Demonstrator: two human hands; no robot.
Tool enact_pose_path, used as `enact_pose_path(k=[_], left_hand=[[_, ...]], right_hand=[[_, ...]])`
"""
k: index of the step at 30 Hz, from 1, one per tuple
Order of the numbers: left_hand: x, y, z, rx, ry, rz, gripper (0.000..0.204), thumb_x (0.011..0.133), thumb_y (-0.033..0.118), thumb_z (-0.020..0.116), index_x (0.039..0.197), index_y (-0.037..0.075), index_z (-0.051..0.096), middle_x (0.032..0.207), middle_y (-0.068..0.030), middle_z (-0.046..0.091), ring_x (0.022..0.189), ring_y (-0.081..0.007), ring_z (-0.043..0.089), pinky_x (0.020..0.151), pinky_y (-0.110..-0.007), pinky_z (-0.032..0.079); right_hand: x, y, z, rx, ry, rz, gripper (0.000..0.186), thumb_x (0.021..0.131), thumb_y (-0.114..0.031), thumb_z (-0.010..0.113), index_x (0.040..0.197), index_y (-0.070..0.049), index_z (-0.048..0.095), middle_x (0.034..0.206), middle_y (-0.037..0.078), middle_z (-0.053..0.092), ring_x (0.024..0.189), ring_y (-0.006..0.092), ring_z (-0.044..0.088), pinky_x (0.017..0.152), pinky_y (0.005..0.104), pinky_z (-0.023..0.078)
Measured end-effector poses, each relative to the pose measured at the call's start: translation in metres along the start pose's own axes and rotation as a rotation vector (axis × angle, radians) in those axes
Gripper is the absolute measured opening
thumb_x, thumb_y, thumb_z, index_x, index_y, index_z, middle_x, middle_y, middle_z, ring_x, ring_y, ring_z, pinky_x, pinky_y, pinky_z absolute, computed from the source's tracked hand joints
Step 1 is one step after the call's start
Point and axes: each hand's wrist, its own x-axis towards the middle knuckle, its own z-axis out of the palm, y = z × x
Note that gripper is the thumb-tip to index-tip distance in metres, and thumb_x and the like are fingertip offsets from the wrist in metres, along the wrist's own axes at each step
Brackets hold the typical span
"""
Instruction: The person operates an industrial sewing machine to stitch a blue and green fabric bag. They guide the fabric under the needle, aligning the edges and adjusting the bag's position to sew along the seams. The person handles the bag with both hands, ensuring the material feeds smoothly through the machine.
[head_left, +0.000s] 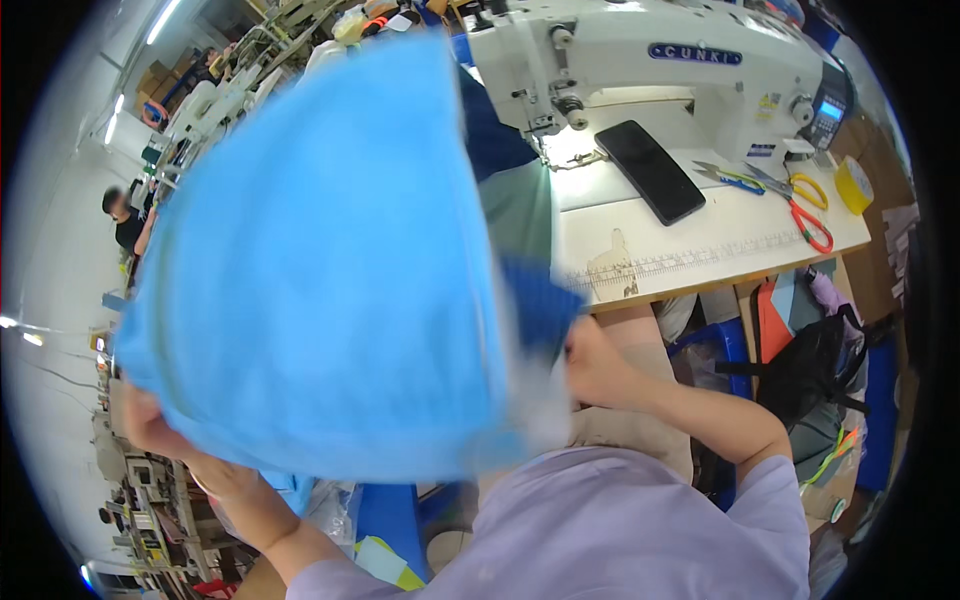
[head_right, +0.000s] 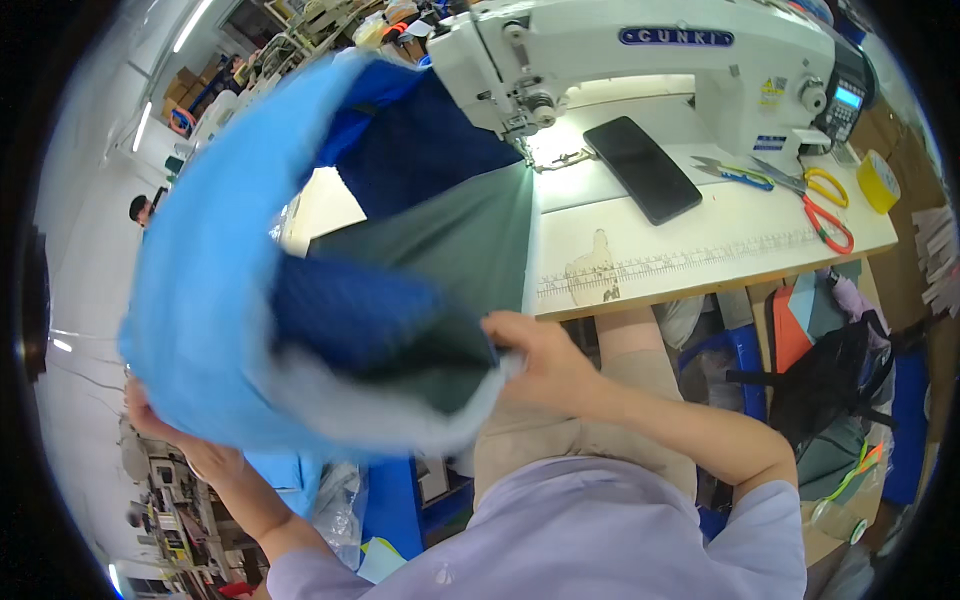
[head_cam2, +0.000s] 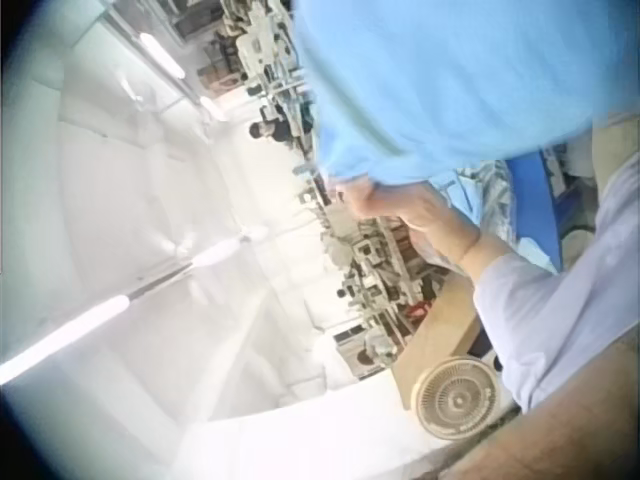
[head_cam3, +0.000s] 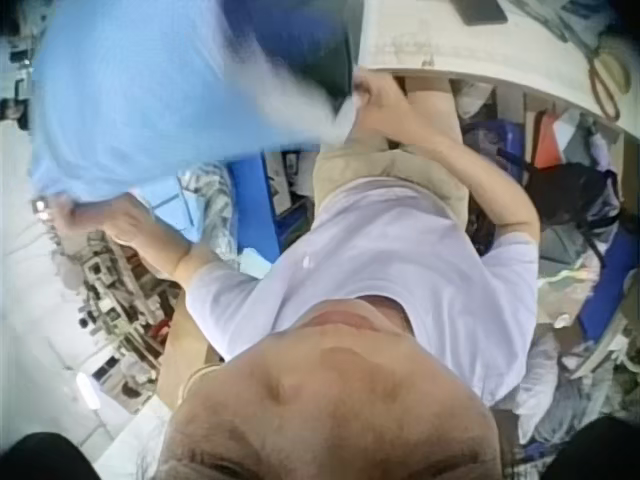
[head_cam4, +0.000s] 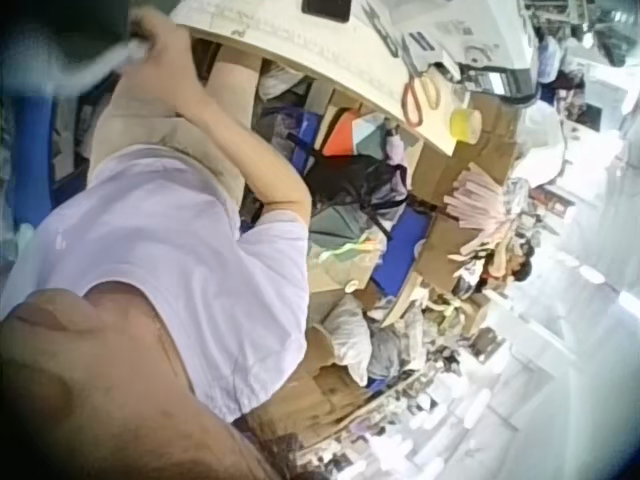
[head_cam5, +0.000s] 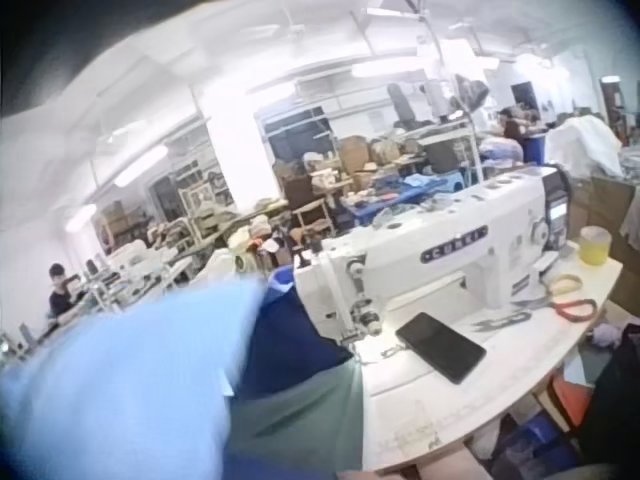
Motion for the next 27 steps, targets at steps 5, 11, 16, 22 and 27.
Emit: enact_pose_path(k=[5, 11, 16, 22, 27], left_hand=[[0.004, -0.032, -0.008, 0.433, -0.059, -0.239, 0.039, 0.088, 0.002, 0.055, 0.126, -0.003, 0.064, 0.114, -0.0075, 0.071, 0.101, -0.0097, 0.064, 0.08, -0.021, 0.046], [-0.004, -0.02, 0.095, 0.576, -0.468, 0.517, 0.031, 0.093, -0.008, 0.052, 0.119, -0.005, 0.068, 0.12, -0.0145, 0.073, 0.108, -0.0229, 0.07, 0.092, -0.036, 0.055], [-0.01, -0.096, 0.222, 0.63, -1.271, 0.623, 0.031, 0.083, -0.004, 0.059, 0.109, 0.005, 0.073, 0.113, -0.011, 0.074, 0.099, -0.0313, 0.072, 0.083, -0.04, 0.058], [0.025, -0.199, 0.274, 0.859, -1.468, 0.765, 0.03, 0.082, -0.007, 0.059, 0.106, 0.009, 0.069, 0.11, -0.0044, 0.071, 0.102, -0.0294, 0.069, 0.079, -0.044, 0.058], [0.039, -0.214, 0.292, 0.83, -1.524, 1.013, 0.029, 0.075, -0.01, 0.061, 0.093, 0.011, 0.064, 0.097, -0.0037, 0.064, 0.104, -0.0281, 0.062, 0.088, -0.041, 0.056]], right_hand=[[-0.018, 0.041, 0.022, -0.809, -0.02, -0.651, 0.031, 0.072, -0.007, 0.078, 0.101, 0.001, 0.07, 0.104, 0.014, 0.074, 0.108, 0.0307, 0.07, 0.11, 0.0527, 0.048], [-0.03, 0.03, 0.023, -0.794, -0.044, -0.547, 0.037, 0.077, -0.022, 0.08, 0.105, 0.0, 0.068, 0.096, 0.015, 0.072, 0.097, 0.0302, 0.07, 0.096, 0.0453, 0.053], [-0.01, -0.011, 0.023, -0.668, -0.148, 0.18, 0.039, 0.081, -0.033, 0.081, 0.098, -0.001, 0.069, 0.087, 0.017, 0.07, 0.088, 0.0318, 0.068, 0.087, 0.0432, 0.053], [-0.048, 0.032, 0.036, -0.574, -0.201, -0.408, 0.03, 0.084, -0.029, 0.077, 0.092, -0.001, 0.072, 0.089, 0.017, 0.072, 0.097, 0.0339, 0.067, 0.097, 0.0478, 0.048], [-0.06, 0.024, 0.04, -0.365, -0.075, -0.217, 0.022, 0.081, -0.022, 0.074, 0.082, 0.0, 0.071, 0.093, 0.016, 0.072, 0.098, 0.0335, 0.067, 0.1, 0.0477, 0.047]])
